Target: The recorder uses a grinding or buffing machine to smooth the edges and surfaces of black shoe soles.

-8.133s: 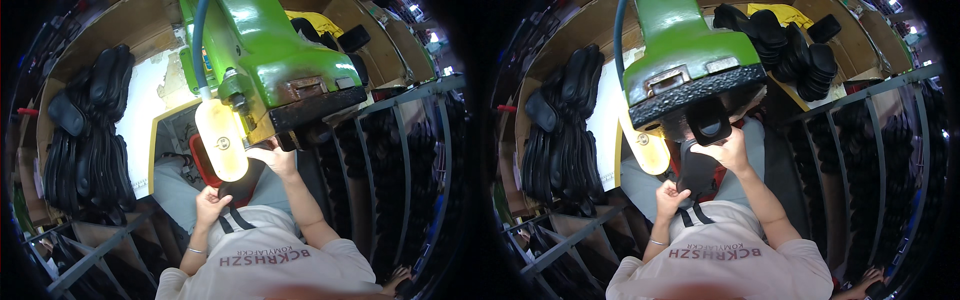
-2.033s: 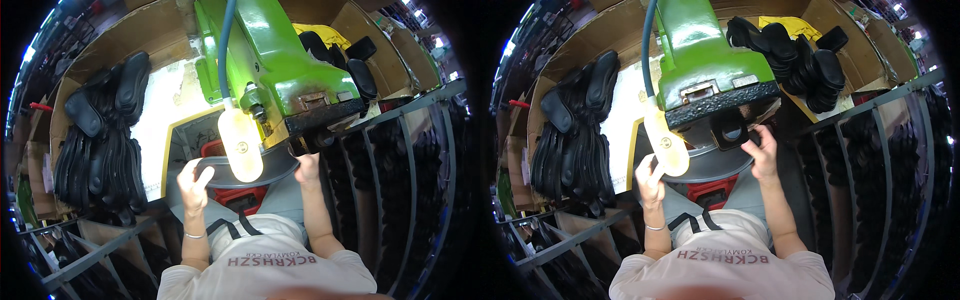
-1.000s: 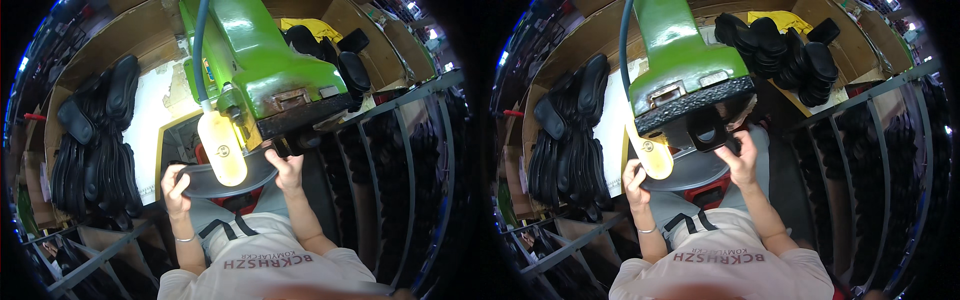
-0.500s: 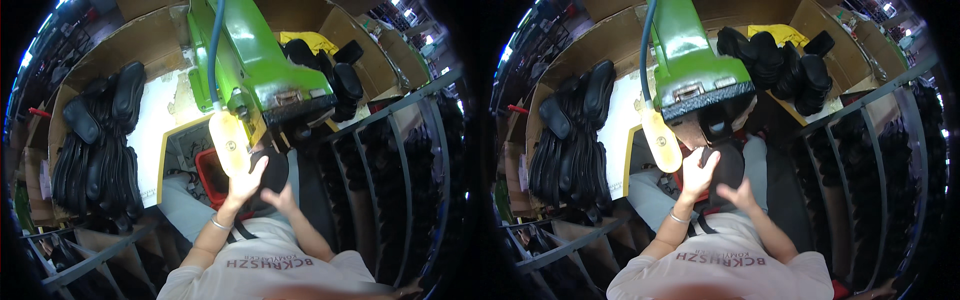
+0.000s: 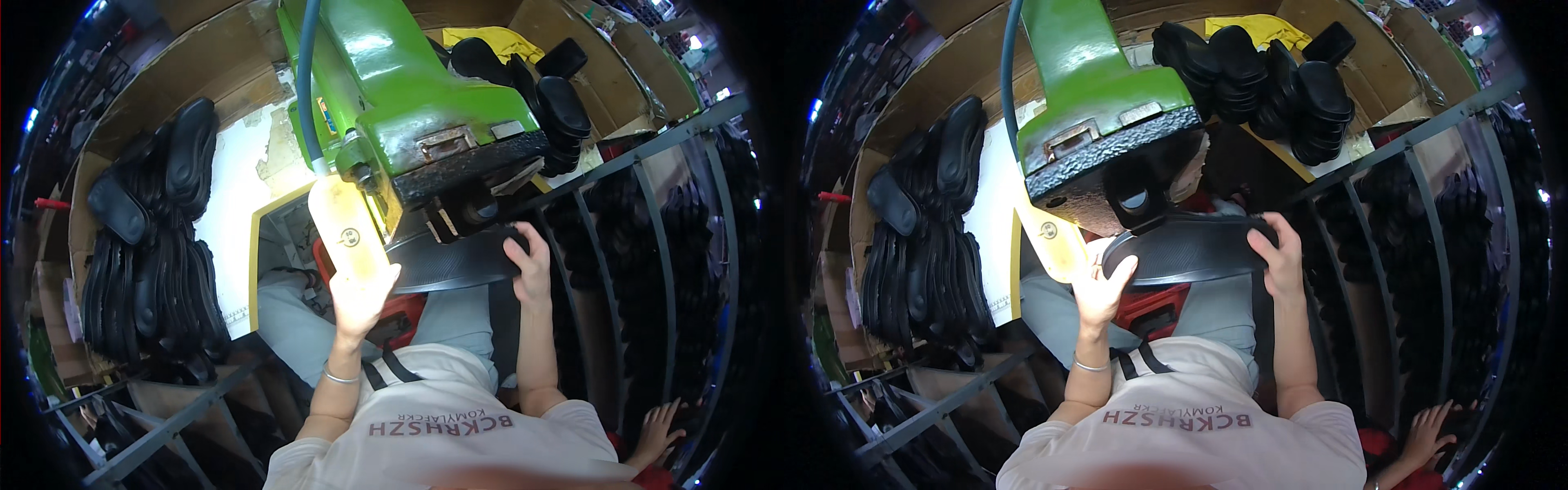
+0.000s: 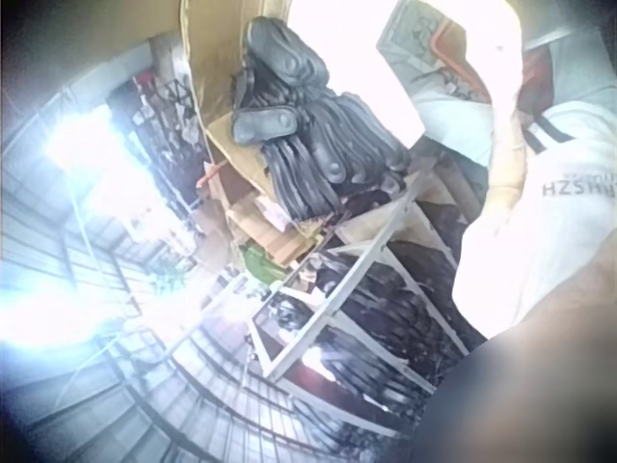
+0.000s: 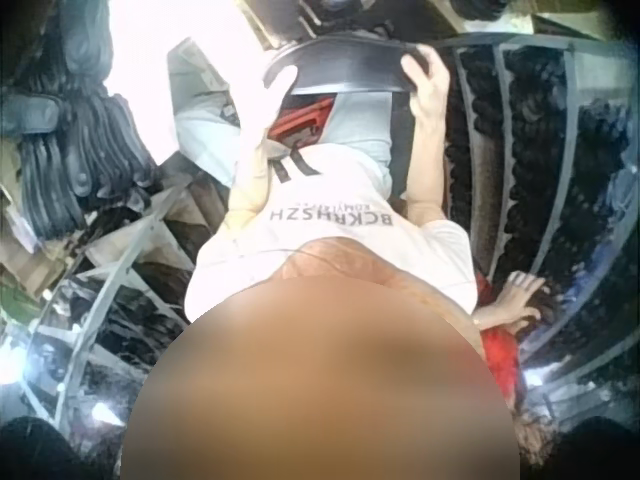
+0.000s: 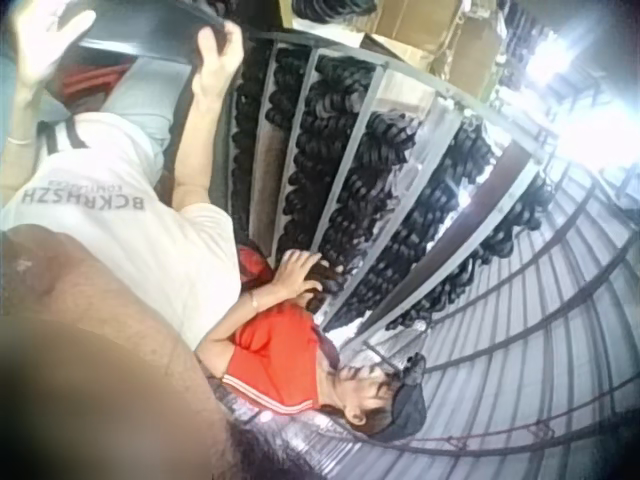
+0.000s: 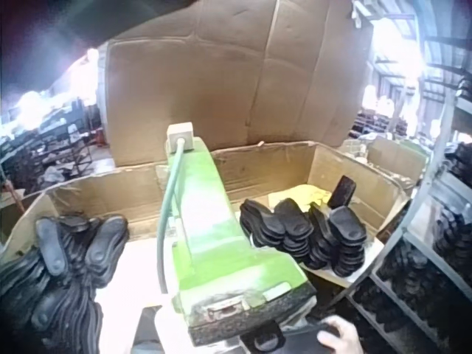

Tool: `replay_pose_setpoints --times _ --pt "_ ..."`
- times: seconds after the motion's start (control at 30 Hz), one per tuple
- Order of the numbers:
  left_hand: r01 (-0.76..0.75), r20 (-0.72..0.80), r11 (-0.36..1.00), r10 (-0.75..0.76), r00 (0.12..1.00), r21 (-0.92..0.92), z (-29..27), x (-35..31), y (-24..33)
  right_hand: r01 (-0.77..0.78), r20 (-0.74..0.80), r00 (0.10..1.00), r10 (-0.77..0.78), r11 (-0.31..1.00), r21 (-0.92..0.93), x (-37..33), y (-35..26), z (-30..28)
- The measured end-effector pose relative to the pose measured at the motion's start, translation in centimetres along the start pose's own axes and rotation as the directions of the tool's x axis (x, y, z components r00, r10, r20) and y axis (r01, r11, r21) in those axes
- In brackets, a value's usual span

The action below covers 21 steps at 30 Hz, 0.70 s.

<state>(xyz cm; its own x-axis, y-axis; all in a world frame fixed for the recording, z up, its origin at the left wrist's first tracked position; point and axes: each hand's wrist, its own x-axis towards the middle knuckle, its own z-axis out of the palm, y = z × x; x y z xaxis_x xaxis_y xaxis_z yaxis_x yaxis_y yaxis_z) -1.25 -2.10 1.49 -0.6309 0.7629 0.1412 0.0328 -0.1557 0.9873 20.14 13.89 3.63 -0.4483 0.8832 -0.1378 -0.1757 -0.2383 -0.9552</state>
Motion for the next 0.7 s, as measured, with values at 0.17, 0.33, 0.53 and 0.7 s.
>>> replay_pose_setpoints --times 0.17,0.33,0.53,0.7 --pt "-0.057 -0.055 0.997 0.060 0.997 0.053 -3.1 -0.1 1.1 0.143 0.260 0.960 -0.103 0.980 -0.140 3.3 -1.1 3.9" --pt "0.135 -0.120 0.970 -0.162 0.979 -0.204 -7.1 -1.7 0.3 0.371 0.422 0.879 -0.222 0.874 -0.314 3.0 -0.9 8.3" --pt "0.313 0.050 0.921 -0.310 0.949 -0.230 -9.3 -5.3 -3.6 0.422 0.442 0.857 -0.265 0.853 -0.308 2.1 0.6 11.1" --pt "0.416 0.131 0.908 -0.406 0.904 -0.053 -3.0 -7.5 -6.5 0.198 0.312 0.934 -0.173 0.979 -0.050 1.8 2.4 12.5"
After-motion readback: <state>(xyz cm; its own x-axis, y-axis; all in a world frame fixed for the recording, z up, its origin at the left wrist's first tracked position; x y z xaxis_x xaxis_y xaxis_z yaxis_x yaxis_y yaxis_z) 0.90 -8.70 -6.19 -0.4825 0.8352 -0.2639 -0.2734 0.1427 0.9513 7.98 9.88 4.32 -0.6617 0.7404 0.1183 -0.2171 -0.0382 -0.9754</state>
